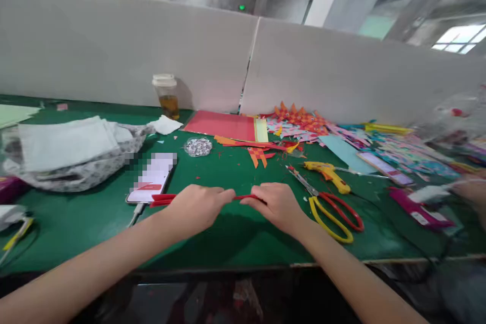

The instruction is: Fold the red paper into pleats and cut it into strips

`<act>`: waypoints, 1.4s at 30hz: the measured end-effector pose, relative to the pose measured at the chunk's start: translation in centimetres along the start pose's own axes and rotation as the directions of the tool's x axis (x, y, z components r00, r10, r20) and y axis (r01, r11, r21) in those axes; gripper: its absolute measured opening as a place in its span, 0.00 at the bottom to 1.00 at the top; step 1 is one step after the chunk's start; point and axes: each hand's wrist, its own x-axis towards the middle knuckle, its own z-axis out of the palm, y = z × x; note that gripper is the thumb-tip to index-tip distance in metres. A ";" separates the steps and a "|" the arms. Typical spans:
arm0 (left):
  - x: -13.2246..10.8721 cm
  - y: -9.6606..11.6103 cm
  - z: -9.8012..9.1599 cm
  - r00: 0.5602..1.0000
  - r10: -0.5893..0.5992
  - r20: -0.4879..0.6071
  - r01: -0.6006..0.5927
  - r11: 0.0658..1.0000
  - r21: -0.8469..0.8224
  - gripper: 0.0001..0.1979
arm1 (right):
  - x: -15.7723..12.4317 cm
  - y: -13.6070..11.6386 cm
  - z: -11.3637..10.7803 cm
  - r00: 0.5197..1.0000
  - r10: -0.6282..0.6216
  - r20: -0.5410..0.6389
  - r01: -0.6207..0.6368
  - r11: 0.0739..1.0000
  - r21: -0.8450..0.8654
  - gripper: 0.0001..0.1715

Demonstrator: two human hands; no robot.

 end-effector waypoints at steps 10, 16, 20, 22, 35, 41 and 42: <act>0.5 -3.1 -1.0 0.987 -0.158 0.006 0.157 0.983 0.097 0.13 | -0.6 3.4 -1.7 0.988 0.131 -0.087 -0.144 0.973 -0.178 0.27; 0.4 -1.3 0.0 0.980 -0.198 0.005 0.197 0.978 0.076 0.14 | 0.0 0.0 0.0 0.993 0.008 -0.121 -0.046 0.949 -0.311 0.13; 0.4 -0.2 0.3 0.990 -0.127 0.062 0.124 0.991 0.043 0.13 | 0.0 -1.9 1.5 0.996 -0.092 -0.004 0.087 0.951 -0.298 0.14; 0.3 -0.6 0.3 0.997 -0.068 0.039 0.067 0.998 0.018 0.13 | -0.1 -1.4 1.6 0.999 -0.047 0.013 0.049 0.956 -0.288 0.13; 0.4 -3.4 0.4 0.988 -0.144 0.049 0.142 0.989 0.036 0.12 | -0.7 3.0 -1.3 0.954 0.297 0.035 -0.271 0.908 -0.319 0.33; -0.1 -4.8 0.4 0.964 -0.242 0.112 0.266 0.893 -0.363 0.14 | -1.4 3.7 -2.3 0.908 0.414 0.063 -0.404 0.906 -0.125 0.31; -0.1 -4.8 0.4 0.959 -0.261 0.113 0.284 0.858 -0.427 0.16 | -1.4 3.5 -2.2 0.915 0.400 0.058 -0.394 0.915 -0.086 0.28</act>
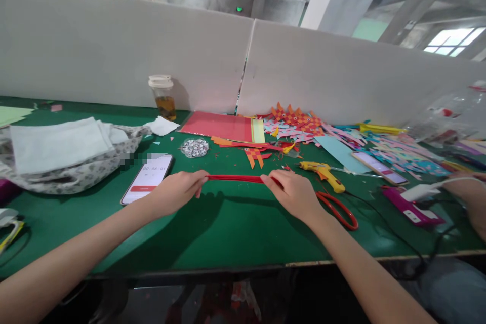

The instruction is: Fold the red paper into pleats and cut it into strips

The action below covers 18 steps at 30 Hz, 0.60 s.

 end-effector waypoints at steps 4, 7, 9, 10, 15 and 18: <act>0.3 0.0 0.3 0.998 -0.063 -0.030 0.054 0.970 -0.236 0.22 | 0.3 -0.2 0.4 1.000 0.029 -0.011 -0.027 0.988 0.149 0.20; 0.5 -0.1 0.5 0.997 -0.072 -0.002 0.066 0.916 -0.397 0.22 | 0.6 0.2 0.9 0.996 0.084 -0.041 -0.065 0.938 0.341 0.14; 0.6 -0.1 0.5 0.998 -0.057 0.033 0.066 0.880 -0.471 0.21 | 0.8 0.4 1.0 0.992 0.108 -0.060 -0.069 0.884 0.463 0.12; 0.6 -0.1 0.4 0.998 -0.047 0.045 0.063 0.868 -0.492 0.22 | 0.9 0.5 1.1 0.990 0.128 -0.055 -0.082 0.854 0.514 0.11; 0.3 0.4 0.4 0.998 -0.011 0.070 0.042 0.886 -0.461 0.17 | 0.9 0.0 1.0 0.954 0.278 0.114 -0.282 0.699 0.657 0.16; 0.3 0.4 0.5 1.000 0.016 0.014 -0.009 0.923 -0.386 0.11 | 0.7 -0.9 1.2 0.912 0.323 0.254 -0.394 0.513 0.762 0.18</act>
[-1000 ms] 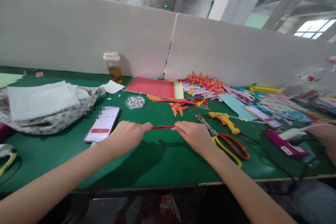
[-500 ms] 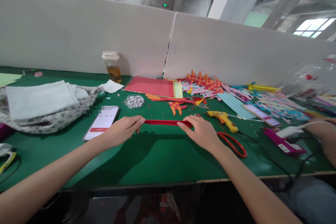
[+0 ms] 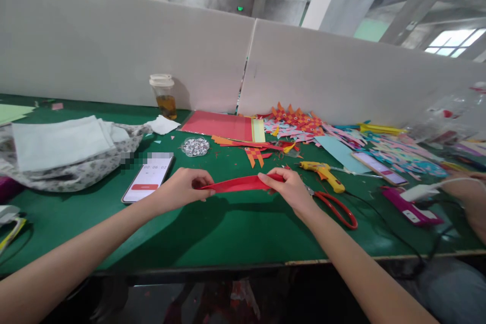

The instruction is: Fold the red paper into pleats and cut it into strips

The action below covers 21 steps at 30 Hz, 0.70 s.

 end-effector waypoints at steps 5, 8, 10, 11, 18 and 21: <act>0.3 -0.4 -0.2 1.000 -0.002 -0.022 0.002 1.000 0.022 0.12 | -0.3 -0.4 1.2 0.987 0.159 0.004 -0.154 0.951 0.268 0.19; 0.4 -0.4 -0.5 0.992 -0.126 0.009 0.126 0.990 -0.061 0.18 | -0.4 -0.9 0.9 0.981 0.184 0.063 -0.194 0.902 0.386 0.20; 0.3 -0.2 -0.7 0.984 -0.178 0.020 0.180 0.976 -0.125 0.20 | -0.5 -1.2 0.5 0.975 0.178 0.131 -0.218 0.875 0.433 0.23; 0.3 -0.1 -0.7 0.981 -0.191 0.023 0.192 0.970 -0.146 0.21 | -0.6 -1.3 0.3 0.972 0.174 0.157 -0.227 0.865 0.448 0.24; 0.3 0.0 -0.6 0.982 -0.187 0.025 0.189 0.976 -0.109 0.22 | -0.4 -0.4 -0.3 0.939 0.208 0.273 -0.321 0.812 0.487 0.29; 0.2 -0.1 -0.2 0.994 -0.090 -0.061 0.095 0.991 0.094 0.21 | -0.1 0.2 -0.1 0.930 0.249 0.271 -0.351 0.821 0.451 0.27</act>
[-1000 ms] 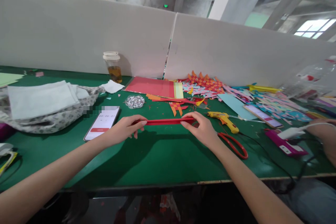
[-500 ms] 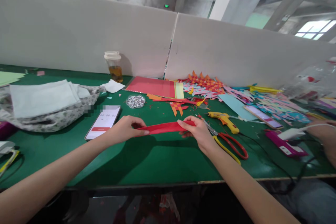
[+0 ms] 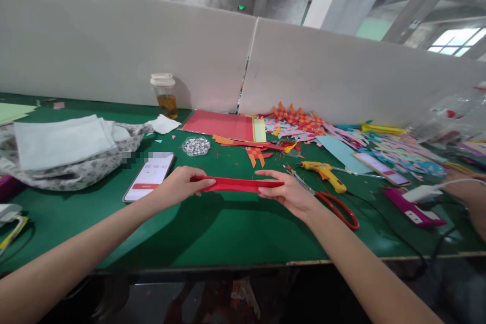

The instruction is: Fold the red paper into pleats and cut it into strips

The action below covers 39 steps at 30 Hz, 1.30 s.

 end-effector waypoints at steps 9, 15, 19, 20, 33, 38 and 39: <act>-1.0 1.2 0.7 0.952 0.294 -0.085 -0.254 0.915 0.314 0.21 | 0.1 0.1 0.8 0.997 0.026 -0.078 -0.031 0.997 -0.073 0.20; -1.0 0.7 1.2 0.918 0.394 -0.051 -0.323 0.816 0.479 0.14 | 0.1 0.3 1.0 0.997 0.009 -0.070 -0.010 1.000 -0.023 0.25; -1.0 0.6 1.6 0.893 0.450 0.014 -0.350 0.673 0.652 0.16 | -0.1 0.1 1.6 0.997 -0.018 -0.080 0.023 0.997 0.069 0.24; -1.1 0.6 1.7 0.895 0.445 0.036 -0.350 0.649 0.675 0.16 | -0.1 0.1 1.7 0.997 -0.020 -0.080 0.027 0.996 0.084 0.24; -0.8 1.7 3.2 0.979 0.179 -0.097 -0.174 0.983 0.061 0.06 | -0.5 2.5 5.1 0.994 -0.104 0.026 0.101 0.991 0.089 0.16; -0.9 1.7 3.2 0.995 0.097 -0.030 -0.096 0.994 0.051 0.09 | -0.8 2.6 5.5 0.991 -0.132 0.019 0.131 0.991 0.008 0.18; -0.9 1.7 3.2 0.996 0.081 -0.023 -0.080 0.995 0.061 0.09 | -0.8 2.6 5.6 0.991 -0.130 0.021 0.130 0.991 0.002 0.18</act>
